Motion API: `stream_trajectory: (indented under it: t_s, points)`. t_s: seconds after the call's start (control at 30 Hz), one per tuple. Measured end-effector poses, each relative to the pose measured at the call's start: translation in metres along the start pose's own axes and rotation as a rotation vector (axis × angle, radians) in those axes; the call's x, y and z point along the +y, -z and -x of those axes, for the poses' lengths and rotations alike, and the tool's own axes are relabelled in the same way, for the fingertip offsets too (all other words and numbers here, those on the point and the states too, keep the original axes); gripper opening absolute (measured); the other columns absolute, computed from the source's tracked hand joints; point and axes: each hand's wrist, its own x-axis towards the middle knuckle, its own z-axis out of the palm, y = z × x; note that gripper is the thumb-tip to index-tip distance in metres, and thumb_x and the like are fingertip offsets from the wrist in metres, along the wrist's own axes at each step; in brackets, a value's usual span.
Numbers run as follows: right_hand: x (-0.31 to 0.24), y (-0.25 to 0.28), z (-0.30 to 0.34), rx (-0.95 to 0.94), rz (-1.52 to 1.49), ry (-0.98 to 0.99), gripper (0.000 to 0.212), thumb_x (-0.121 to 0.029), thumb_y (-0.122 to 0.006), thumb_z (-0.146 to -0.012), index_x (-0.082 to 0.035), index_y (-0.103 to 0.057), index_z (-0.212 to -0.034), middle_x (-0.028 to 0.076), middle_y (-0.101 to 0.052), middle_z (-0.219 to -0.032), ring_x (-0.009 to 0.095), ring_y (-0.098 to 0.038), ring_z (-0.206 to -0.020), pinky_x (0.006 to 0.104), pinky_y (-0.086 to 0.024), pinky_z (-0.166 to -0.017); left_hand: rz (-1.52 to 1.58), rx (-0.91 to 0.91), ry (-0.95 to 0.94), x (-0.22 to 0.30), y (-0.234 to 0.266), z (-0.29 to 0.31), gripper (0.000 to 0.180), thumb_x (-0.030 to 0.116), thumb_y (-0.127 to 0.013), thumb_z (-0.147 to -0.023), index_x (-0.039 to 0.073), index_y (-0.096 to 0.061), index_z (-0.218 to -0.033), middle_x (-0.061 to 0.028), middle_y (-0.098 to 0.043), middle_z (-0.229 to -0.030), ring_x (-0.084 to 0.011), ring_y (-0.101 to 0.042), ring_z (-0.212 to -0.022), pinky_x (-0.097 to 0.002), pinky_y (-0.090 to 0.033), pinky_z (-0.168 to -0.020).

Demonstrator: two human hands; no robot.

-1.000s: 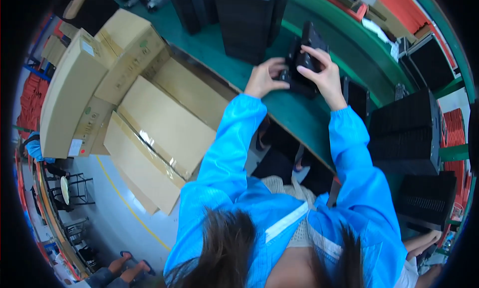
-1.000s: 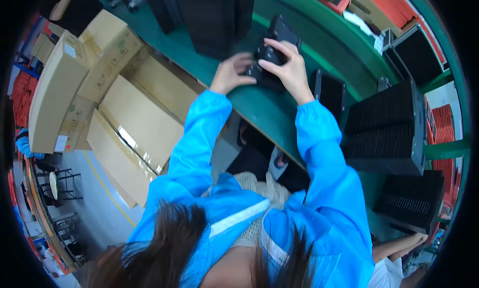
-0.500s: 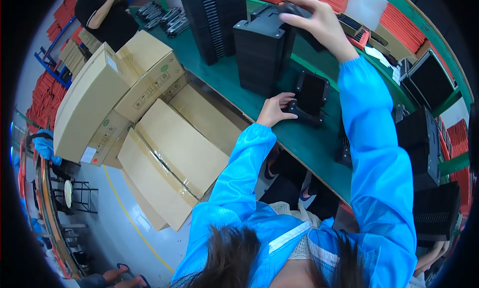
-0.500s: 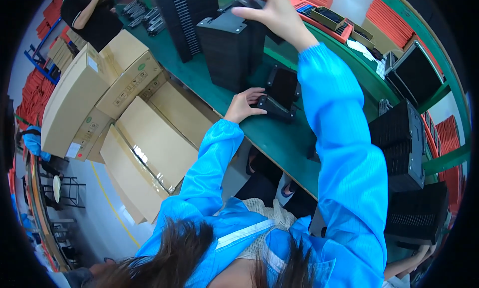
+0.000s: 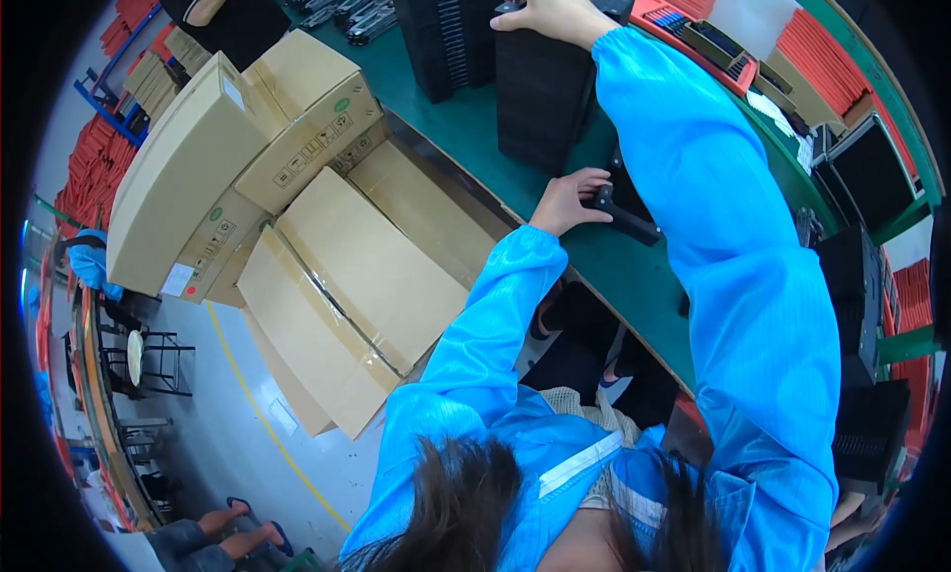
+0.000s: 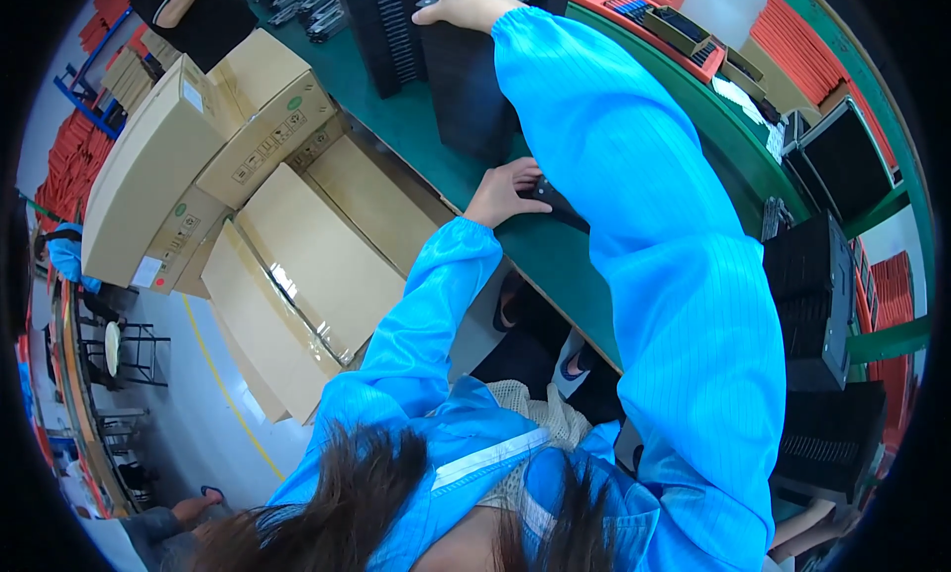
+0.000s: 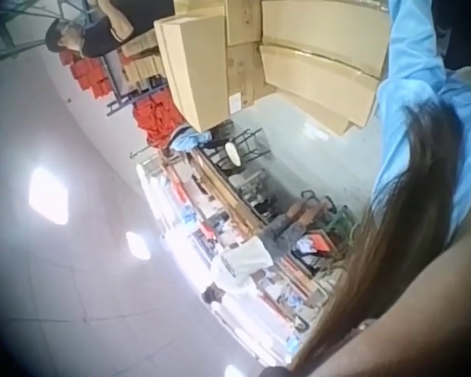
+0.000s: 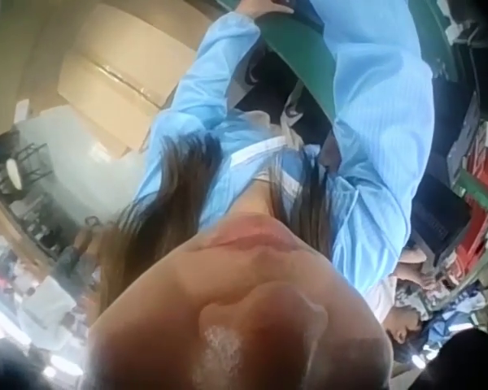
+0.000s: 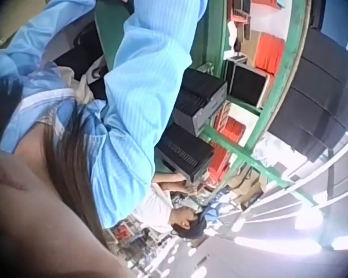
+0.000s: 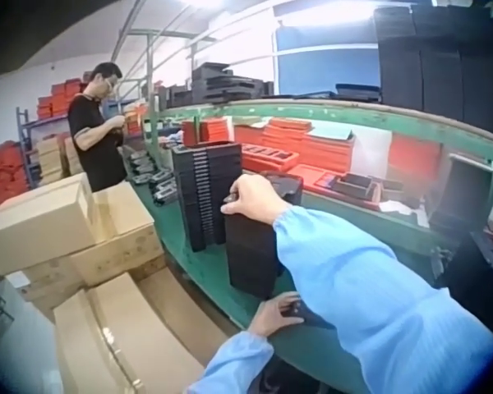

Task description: Assembling small electronic components into black plastic housings on a production line.

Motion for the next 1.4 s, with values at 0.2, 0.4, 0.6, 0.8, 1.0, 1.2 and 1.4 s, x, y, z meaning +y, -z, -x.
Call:
stream_trajectory:
  t_s: [0.2, 0.4, 0.6, 0.8, 1.0, 1.2, 1.4]
  points:
    - [0.025, 0.013, 0.008, -0.031, -0.34, 0.066, 0.046, -0.029, -0.077, -0.076, 0.004, -0.065, -0.105, 0.018, -0.069, -0.093, 0.025, -0.067, -0.087, 0.0354, -0.051, -0.079, -0.029, 0.009, -0.063, -0.007, -0.004, -0.007, 0.064, 0.002, -0.085, -0.062, -0.001, -0.057, -0.119, -0.0132, -0.065, -0.113, -0.021, -0.063, -0.104, -0.0349, -0.052, -0.093]
    - [0.058, 0.03, 0.146, 0.266, -0.294, -0.204, 0.059, -0.046, -0.069, -0.081, -0.005, -0.06, -0.123, 0.019, -0.062, -0.113, 0.031, -0.06, -0.107, 0.0359, -0.046, -0.093, -0.281, 0.022, -0.097, -0.004, 0.001, -0.004, 0.062, 0.01, -0.087, -0.061, -0.001, -0.06, -0.115, -0.0123, -0.064, -0.106, -0.0224, -0.064, -0.101, -0.0339, -0.053, -0.09]
    - [0.085, -0.074, 0.249, -0.044, 0.082, -0.694, 0.091, -0.051, -0.071, -0.075, 0.004, -0.035, -0.138, 0.024, -0.033, -0.144, 0.047, -0.029, -0.131, 0.0578, -0.034, -0.102, -0.333, 0.028, -0.083, -0.003, -0.006, -0.007, 0.059, 0.01, -0.087, -0.061, -0.001, -0.061, -0.113, -0.0121, -0.064, -0.105, -0.0227, -0.064, -0.099, -0.0336, -0.054, -0.089]
    - [0.087, -0.092, 0.255, -0.023, -0.037, -0.94, 0.101, -0.047, -0.078, -0.068, 0.002, -0.03, -0.142, 0.02, -0.014, -0.154, 0.039, -0.006, -0.143, 0.0738, -0.029, -0.096, -0.309, 0.06, -0.02, 0.008, -0.014, -0.005, 0.058, 0.006, -0.086, -0.062, -0.002, -0.061, -0.114, -0.0124, -0.065, -0.109, -0.0216, -0.064, -0.1, -0.0343, -0.053, -0.09]
    - [0.064, -0.093, 0.228, -0.073, 0.137, -1.096, 0.094, -0.039, -0.079, -0.067, 0.003, -0.034, -0.139, 0.021, -0.022, -0.151, 0.043, -0.013, -0.14, 0.0664, -0.033, -0.098, -0.337, 0.061, -0.004, 0.009, -0.012, -0.004, 0.056, 0.006, -0.086, -0.061, -0.002, -0.062, -0.112, -0.0132, -0.065, -0.108, -0.0221, -0.065, -0.099, -0.0346, -0.055, -0.088]
    - [0.094, -0.072, 0.232, 0.069, -0.211, -1.012, 0.071, -0.025, -0.074, -0.072, 0.005, -0.044, -0.129, 0.025, -0.04, -0.139, 0.038, -0.036, -0.131, 0.051, -0.043, -0.097, -0.359, 0.023, 0.017, 0.011, -0.015, -0.005, 0.055, 0.006, -0.086, -0.061, -0.001, -0.063, -0.111, -0.0145, -0.067, -0.105, -0.0232, -0.067, -0.097, -0.0349, -0.056, -0.086]
    - [0.092, -0.033, 0.241, 0.091, -0.609, -1.021, 0.046, -0.015, -0.062, -0.077, 0.008, -0.053, -0.116, 0.02, -0.06, -0.102, 0.029, -0.06, -0.09, 0.0388, -0.049, -0.075, -0.37, 0.023, -0.018, 0.011, -0.013, -0.005, 0.053, 0.007, -0.086, -0.063, -0.002, -0.063, -0.11, -0.0143, -0.067, -0.104, -0.0232, -0.067, -0.097, -0.0352, -0.056, -0.085]
